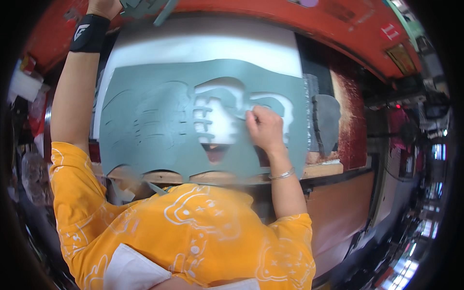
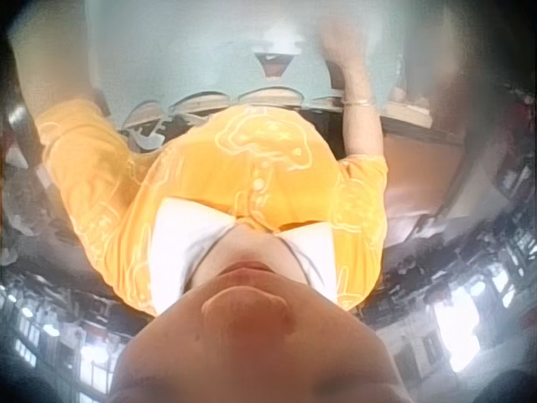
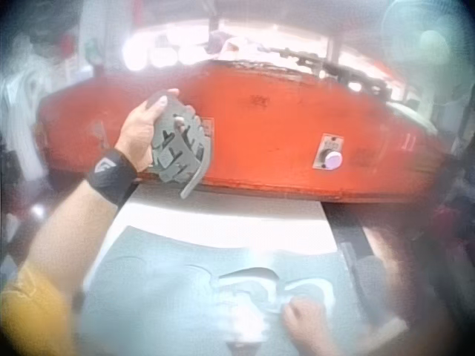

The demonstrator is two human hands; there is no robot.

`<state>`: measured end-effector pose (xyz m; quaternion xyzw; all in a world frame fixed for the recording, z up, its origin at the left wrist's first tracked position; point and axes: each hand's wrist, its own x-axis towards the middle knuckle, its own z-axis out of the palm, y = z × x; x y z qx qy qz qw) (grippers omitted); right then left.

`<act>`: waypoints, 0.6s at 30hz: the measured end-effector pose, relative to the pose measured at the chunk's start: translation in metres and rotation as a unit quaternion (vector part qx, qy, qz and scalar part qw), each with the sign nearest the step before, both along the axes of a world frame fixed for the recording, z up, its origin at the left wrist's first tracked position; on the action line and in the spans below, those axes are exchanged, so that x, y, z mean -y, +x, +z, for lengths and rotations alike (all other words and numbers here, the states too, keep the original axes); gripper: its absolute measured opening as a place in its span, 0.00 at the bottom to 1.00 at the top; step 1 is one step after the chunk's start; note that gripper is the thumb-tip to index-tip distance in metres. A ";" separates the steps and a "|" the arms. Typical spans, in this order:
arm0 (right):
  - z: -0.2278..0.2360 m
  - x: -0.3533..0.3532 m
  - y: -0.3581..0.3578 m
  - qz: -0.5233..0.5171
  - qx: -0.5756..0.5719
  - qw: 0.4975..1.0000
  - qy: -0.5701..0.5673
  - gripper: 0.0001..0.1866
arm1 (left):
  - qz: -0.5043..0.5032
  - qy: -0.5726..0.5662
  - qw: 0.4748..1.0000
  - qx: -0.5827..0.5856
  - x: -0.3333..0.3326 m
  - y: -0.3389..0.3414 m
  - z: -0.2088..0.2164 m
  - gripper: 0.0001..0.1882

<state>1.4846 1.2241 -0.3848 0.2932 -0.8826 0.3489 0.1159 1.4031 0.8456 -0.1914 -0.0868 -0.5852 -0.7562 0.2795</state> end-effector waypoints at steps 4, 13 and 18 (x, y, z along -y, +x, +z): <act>0.003 0.002 0.001 -0.003 0.014 1.000 -0.009 0.14 | 0.011 -0.486 0.872 -0.060 -0.010 0.086 -0.053 0.16; 0.006 0.004 0.002 -0.018 0.033 0.999 -0.014 0.14 | -0.170 -0.639 0.750 -0.014 -0.067 0.224 -0.167 0.21; 0.007 0.005 0.003 -0.023 0.033 0.999 -0.013 0.13 | -0.157 -0.665 0.721 -0.116 -0.064 0.210 -0.165 0.19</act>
